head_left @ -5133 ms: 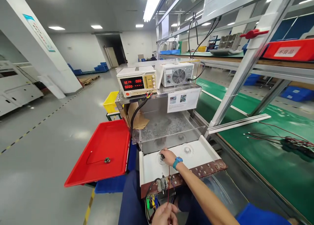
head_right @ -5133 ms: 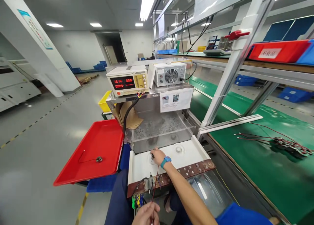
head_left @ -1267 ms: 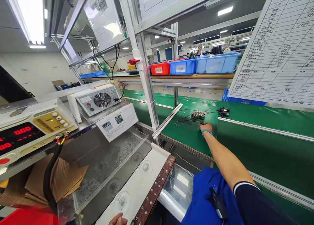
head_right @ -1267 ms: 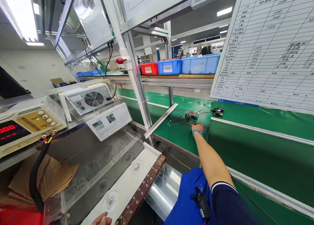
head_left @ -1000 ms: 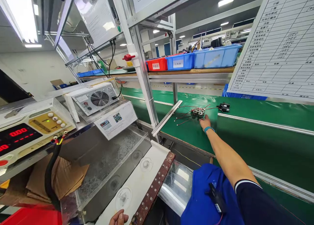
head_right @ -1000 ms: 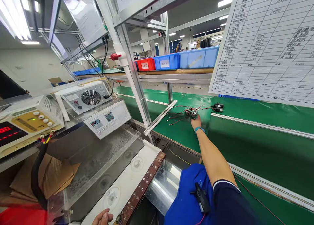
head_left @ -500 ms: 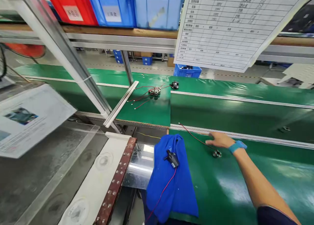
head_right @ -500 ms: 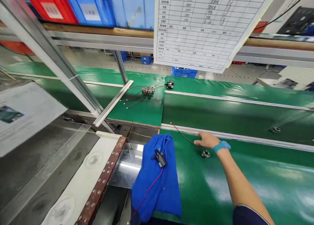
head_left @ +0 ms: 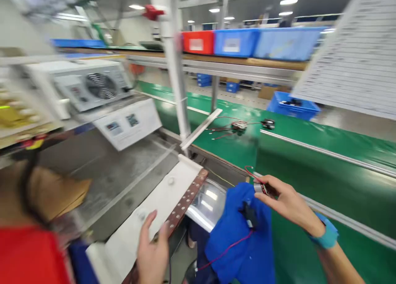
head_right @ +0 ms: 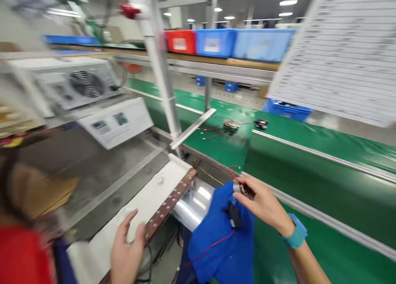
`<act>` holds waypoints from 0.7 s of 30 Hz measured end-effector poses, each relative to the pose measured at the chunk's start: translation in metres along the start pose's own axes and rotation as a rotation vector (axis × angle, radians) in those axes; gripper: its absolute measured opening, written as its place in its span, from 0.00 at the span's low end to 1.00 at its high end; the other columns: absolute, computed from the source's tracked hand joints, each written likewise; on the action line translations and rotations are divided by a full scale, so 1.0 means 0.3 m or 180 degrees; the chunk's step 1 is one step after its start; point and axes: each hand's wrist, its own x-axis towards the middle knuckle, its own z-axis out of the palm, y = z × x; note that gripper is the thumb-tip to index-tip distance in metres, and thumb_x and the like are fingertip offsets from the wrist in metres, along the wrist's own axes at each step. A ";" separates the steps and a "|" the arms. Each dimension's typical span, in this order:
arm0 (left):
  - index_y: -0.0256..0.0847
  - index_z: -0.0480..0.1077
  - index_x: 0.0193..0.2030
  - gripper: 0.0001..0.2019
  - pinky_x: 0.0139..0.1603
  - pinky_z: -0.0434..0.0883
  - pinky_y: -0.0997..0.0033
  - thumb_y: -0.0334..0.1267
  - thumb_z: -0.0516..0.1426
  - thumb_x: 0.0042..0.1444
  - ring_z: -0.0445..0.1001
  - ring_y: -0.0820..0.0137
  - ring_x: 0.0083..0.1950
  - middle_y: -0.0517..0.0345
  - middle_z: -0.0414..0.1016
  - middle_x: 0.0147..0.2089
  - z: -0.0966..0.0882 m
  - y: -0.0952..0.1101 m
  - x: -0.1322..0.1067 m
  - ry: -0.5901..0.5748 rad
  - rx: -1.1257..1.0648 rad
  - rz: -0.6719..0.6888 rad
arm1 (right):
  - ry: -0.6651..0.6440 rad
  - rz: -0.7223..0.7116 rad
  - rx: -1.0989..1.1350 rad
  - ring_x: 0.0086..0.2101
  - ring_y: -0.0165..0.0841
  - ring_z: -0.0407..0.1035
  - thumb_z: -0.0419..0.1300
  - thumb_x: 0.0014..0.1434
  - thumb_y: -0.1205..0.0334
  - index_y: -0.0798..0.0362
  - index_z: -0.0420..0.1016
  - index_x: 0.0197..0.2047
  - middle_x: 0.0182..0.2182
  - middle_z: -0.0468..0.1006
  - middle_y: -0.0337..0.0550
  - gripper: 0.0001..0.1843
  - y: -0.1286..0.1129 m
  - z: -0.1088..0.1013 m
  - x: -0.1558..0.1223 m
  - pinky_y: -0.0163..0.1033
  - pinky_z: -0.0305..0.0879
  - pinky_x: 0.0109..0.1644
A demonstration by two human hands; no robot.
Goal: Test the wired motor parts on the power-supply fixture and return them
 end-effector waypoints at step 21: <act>0.46 0.63 0.24 0.29 0.26 0.64 0.68 0.72 0.50 0.49 0.65 0.67 0.19 0.65 0.60 0.14 -0.334 -0.406 -0.239 -0.0292 -0.0661 -0.1539 | -0.2099 -0.2284 -0.0687 0.43 0.42 0.74 0.65 0.57 0.53 0.54 0.75 0.44 0.46 0.78 0.52 0.16 -0.673 1.360 0.380 0.38 0.64 0.43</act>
